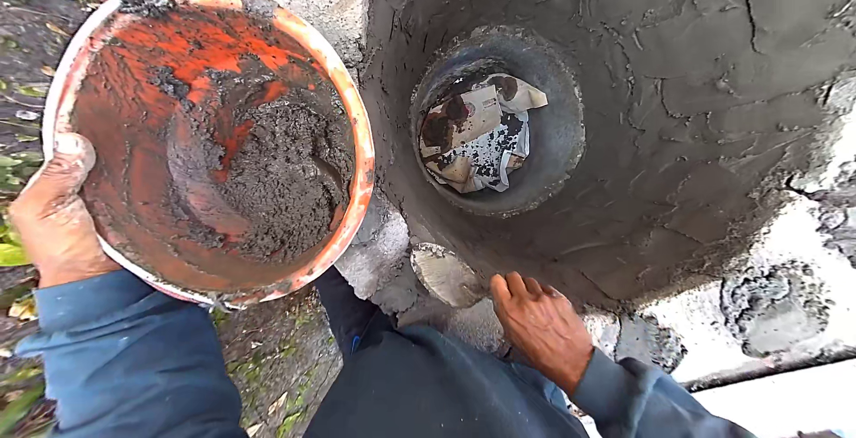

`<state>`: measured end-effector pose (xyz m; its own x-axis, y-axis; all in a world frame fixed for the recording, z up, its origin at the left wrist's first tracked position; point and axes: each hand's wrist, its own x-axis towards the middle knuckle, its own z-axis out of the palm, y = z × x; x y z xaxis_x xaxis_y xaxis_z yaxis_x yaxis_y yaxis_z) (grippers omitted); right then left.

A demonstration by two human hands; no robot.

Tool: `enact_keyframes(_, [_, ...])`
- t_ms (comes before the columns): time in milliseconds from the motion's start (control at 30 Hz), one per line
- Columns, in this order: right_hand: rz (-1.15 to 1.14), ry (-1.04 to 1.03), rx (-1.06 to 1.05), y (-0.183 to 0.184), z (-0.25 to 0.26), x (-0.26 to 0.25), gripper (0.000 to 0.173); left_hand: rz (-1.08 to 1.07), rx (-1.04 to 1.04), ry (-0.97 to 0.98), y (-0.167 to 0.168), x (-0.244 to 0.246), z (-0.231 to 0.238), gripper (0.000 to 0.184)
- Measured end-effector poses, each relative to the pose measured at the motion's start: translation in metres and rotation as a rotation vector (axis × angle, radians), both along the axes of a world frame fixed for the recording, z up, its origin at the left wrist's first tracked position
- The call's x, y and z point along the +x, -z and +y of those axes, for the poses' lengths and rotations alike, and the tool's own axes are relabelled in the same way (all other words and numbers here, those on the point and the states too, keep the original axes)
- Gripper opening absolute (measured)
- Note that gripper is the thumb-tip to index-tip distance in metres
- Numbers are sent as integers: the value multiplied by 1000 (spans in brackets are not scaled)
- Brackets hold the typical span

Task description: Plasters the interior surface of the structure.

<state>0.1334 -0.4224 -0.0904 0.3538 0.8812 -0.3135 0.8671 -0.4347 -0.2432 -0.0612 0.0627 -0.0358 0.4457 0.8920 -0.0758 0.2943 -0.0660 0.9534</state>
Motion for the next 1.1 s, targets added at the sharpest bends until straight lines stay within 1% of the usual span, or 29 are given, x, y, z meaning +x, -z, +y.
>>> enact_keyframes(67, [39,-16,-6,2,6,-4,7,-39,-11,195,2,-5,7,44])
enact_keyframes(100, [48,-41,7,2,8,-3,6,-36,3,145,-5,6,-5,40])
enact_keyframes(133, [66,-61,31,1,10,-1,6,-4,30,44,-16,25,-24,33])
enact_keyframes(167, [101,-77,56,0,11,4,5,8,37,3,-25,35,-36,30])
enact_keyframes(233, [221,-97,105,1,14,20,15,-14,25,27,-30,39,-40,34])
enact_keyframes(300, [462,-81,98,0,19,39,23,-26,9,35,-28,36,-40,34])
enact_keyframes(367, [712,-37,115,-4,22,56,28,-27,-7,24,-24,32,-39,33])
enact_keyframes(400, [804,-20,190,-7,24,64,29,-39,-15,29,-25,32,-41,35])
enact_keyframes(467, [932,-4,401,-23,33,78,31,-109,-52,-12,-30,35,-50,32])
enact_keyframes(500, [935,-17,482,-35,40,86,32,-163,-83,-21,-32,36,-55,32])
enact_keyframes(533, [884,-30,526,-49,49,94,35,-208,-108,-17,-33,37,-59,33])
enact_keyframes(567, [775,-42,537,-64,58,101,36,-244,-128,6,-35,36,-64,36])
enact_keyframes(633, [417,-43,493,-91,84,105,34,-264,-110,-15,-41,41,-79,35])
enact_keyframes(700, [58,-64,386,-109,115,103,27,-270,-57,-37,-50,47,-100,32])
enact_keyframes(733, [-64,-86,311,-114,129,101,23,-271,-27,-35,-53,48,-111,32])
enact_keyframes(767, [-128,-102,231,-117,143,98,20,-281,1,-34,-55,50,-122,30])
enact_keyframes(800, [-143,-113,151,-117,154,95,18,-297,27,-30,-55,51,-132,27])
enact_keyframes(867, [-100,-133,-27,-113,173,87,17,-328,68,-15,-54,53,-148,24])
enact_keyframes(967, [97,-196,-296,-106,186,72,26,-380,119,1,-51,58,-166,22])
enact_keyframes(1033, [227,-255,-389,-101,187,59,32,-377,171,30,-51,64,-177,25])
enact_keyframes(1100, [310,-256,-425,-96,182,52,36,-388,192,52,-51,68,-188,28])
